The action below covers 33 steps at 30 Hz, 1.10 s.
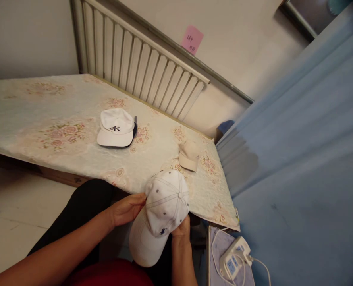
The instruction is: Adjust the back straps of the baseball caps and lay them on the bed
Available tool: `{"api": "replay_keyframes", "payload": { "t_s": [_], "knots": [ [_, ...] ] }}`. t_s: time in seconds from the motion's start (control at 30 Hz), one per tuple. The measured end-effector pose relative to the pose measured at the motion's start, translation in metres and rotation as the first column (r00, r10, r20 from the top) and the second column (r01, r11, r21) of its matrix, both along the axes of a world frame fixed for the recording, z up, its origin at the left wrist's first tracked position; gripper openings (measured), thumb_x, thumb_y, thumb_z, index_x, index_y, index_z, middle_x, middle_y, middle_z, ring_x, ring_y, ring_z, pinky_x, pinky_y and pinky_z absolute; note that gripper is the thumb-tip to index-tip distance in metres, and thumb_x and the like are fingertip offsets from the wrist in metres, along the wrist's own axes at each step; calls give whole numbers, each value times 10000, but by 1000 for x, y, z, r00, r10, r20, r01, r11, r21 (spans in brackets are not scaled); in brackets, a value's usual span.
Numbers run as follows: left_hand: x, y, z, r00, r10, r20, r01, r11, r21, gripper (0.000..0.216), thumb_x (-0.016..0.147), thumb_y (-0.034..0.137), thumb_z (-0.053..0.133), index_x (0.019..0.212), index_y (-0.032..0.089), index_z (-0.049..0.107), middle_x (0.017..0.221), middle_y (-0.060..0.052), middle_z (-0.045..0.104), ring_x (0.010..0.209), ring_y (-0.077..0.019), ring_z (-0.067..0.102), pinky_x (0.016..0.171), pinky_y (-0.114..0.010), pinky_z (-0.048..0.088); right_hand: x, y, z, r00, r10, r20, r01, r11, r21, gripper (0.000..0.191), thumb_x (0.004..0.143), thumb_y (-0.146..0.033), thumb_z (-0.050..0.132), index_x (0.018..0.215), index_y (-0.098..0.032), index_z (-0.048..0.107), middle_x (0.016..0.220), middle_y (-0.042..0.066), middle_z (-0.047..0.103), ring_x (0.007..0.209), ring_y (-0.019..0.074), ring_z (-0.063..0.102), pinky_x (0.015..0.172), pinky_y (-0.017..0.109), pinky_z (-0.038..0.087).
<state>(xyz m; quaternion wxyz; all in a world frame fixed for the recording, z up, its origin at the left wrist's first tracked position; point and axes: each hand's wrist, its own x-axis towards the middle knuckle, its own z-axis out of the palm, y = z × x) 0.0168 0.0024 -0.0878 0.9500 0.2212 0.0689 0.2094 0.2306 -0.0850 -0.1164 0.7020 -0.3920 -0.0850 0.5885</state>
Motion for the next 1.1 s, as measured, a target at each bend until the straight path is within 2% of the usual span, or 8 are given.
{"api": "replay_keyframes", "payload": {
  "t_s": [0.33, 0.63, 0.87, 1.1],
  "knots": [
    [2, -1, 1, 999, 9, -35, -9, 1000, 7, 223, 875, 188, 607, 1047, 117, 730, 960, -138, 751, 926, -244, 689, 882, -352, 484, -1, 2, -1, 1000, -31, -2, 31, 1000, 0, 246, 783, -337, 603, 904, -178, 747, 965, 71, 772, 1061, 229, 677, 1023, 412, 472],
    [1, -3, 2, 998, 25, -63, -27, 999, -21, 199, 838, 188, 658, 1001, 115, 745, 910, -133, 757, 844, -230, 701, 852, -345, 500, -2, 4, -5, 999, 11, -40, -10, 1000, 22, 285, 744, -296, 630, 962, -159, 749, 1060, 67, 754, 1069, 223, 674, 1072, 399, 426],
    [4, -3, 6, 991, 35, -126, -36, 999, -9, 311, 813, 169, 680, 1118, 114, 706, 878, -128, 761, 826, -239, 708, 793, -327, 506, -5, 5, -2, 1000, -3, 2, 3, 1000, 28, 284, 716, -333, 642, 914, -163, 754, 1015, 83, 764, 1029, 245, 687, 1050, 435, 444],
    [2, -5, 2, 992, 33, -121, -35, 999, -16, 350, 818, 189, 672, 1160, 119, 686, 893, -132, 761, 829, -254, 710, 804, -352, 510, -7, 2, 0, 1000, 14, 1, -14, 1000, 23, 301, 705, -332, 642, 924, -160, 757, 1024, 81, 762, 996, 241, 700, 1047, 430, 448]
  ]
}}
